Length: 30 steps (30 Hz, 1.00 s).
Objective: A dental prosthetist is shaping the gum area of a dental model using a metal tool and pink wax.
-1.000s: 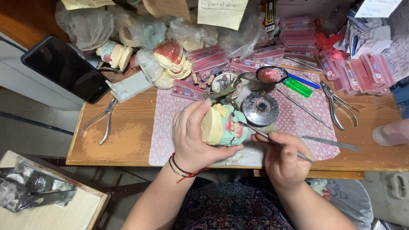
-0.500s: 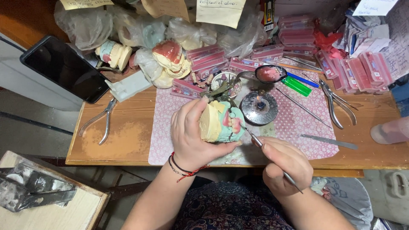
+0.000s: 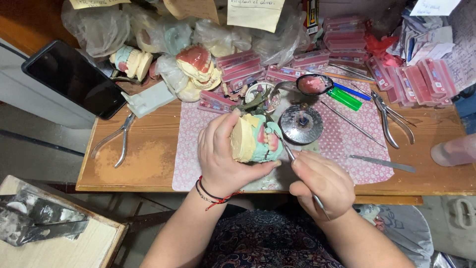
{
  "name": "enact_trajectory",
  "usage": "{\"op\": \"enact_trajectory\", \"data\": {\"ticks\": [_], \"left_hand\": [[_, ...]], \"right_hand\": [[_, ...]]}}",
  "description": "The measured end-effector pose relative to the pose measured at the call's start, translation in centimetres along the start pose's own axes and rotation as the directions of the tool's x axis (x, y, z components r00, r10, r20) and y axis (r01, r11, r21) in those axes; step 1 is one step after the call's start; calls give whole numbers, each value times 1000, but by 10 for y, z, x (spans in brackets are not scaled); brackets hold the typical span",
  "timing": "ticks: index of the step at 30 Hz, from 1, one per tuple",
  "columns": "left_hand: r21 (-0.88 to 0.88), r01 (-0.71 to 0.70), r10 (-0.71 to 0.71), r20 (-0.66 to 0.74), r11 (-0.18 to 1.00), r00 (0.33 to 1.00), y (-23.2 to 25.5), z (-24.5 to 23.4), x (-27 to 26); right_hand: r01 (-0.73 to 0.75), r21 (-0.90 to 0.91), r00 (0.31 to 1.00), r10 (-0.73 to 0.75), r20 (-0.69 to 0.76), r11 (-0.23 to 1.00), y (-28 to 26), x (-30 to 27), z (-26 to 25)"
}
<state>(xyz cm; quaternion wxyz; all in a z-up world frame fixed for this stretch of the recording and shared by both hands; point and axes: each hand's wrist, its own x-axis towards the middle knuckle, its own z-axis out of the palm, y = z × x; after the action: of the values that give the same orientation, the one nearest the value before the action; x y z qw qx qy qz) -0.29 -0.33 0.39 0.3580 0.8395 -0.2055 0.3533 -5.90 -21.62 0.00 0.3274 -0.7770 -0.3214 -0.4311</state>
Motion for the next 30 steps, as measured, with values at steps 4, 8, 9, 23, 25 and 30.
{"op": "enact_trajectory", "data": {"ticks": [4,8,9,23,25,30], "left_hand": [[-5,7,-7,-6,1000,1000,0,0,0],[-20,13,-13,9,1000,1000,-2,-1,1],[-25,6,-6,7,1000,1000,-2,-1,2],[-53,50,-49,19,997,999,-4,0,0],[-56,63,-62,26,996,998,-4,1,-1],[-60,76,-74,28,995,997,-3,0,-2]], "right_hand": [[-4,18,1000,4,27,1000,2,-5,0],[17,25,1000,-18,24,1000,2,-12,-2],[17,20,999,-18,33,1000,2,-14,-3],[-190,-30,977,187,-101,981,29,-14,-21],[-346,-89,903,305,-303,934,41,7,-20],[-699,484,583,812,-40,526,58,24,-23]]}}
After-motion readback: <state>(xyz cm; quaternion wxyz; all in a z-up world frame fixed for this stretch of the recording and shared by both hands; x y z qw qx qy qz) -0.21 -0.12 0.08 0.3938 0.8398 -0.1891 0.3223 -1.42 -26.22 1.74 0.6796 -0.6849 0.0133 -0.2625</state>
